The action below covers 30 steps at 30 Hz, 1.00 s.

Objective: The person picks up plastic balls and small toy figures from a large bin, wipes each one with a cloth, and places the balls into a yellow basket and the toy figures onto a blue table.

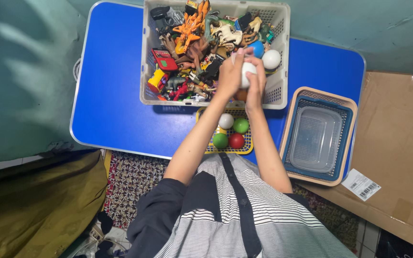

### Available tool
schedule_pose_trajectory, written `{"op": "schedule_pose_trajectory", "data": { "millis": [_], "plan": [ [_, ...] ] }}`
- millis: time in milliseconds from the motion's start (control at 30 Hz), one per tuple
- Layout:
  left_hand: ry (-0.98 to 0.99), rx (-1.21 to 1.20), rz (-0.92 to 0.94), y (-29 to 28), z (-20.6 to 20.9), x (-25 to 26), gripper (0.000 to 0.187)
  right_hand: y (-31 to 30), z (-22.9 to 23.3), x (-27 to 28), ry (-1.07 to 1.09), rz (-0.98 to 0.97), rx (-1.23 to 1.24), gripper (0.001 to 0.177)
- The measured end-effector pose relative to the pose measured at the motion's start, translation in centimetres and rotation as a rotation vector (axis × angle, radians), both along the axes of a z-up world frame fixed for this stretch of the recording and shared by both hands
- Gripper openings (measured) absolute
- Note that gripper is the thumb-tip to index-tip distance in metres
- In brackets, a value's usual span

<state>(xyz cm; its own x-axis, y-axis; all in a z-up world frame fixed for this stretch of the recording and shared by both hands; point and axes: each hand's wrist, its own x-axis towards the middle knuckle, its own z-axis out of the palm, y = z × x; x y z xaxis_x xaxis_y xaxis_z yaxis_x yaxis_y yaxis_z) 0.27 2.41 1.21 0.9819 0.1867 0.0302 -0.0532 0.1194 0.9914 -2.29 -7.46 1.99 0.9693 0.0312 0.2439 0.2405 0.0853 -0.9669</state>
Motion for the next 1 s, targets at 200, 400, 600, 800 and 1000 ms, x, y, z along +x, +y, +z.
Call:
{"op": "schedule_pose_trajectory", "data": {
  "millis": [200,400,600,800,1000],
  "plan": [
    [0.072,-0.199,0.008,-0.4,-2.2,-0.3,0.042,1.3,2.7,-0.4,-0.189,-0.139,-0.182,0.037],
    [-0.199,0.347,0.373,1.0,4.5,-3.1,0.018,0.4,-1.7,0.5,-0.034,-0.252,-0.401,0.044],
    [-0.45,0.612,0.289,3.0,6.9,-4.2,0.018,-2.0,-4.7,1.6,0.206,0.257,-0.006,0.034],
    [-0.112,0.244,0.218,3.5,4.4,-3.3,0.022,-2.4,2.5,-0.5,-0.003,0.462,0.083,0.057],
    [-0.394,0.4,0.371,2.4,6.9,-4.1,0.021,-1.4,1.4,-0.6,0.612,0.26,0.416,0.053]
  ]
}}
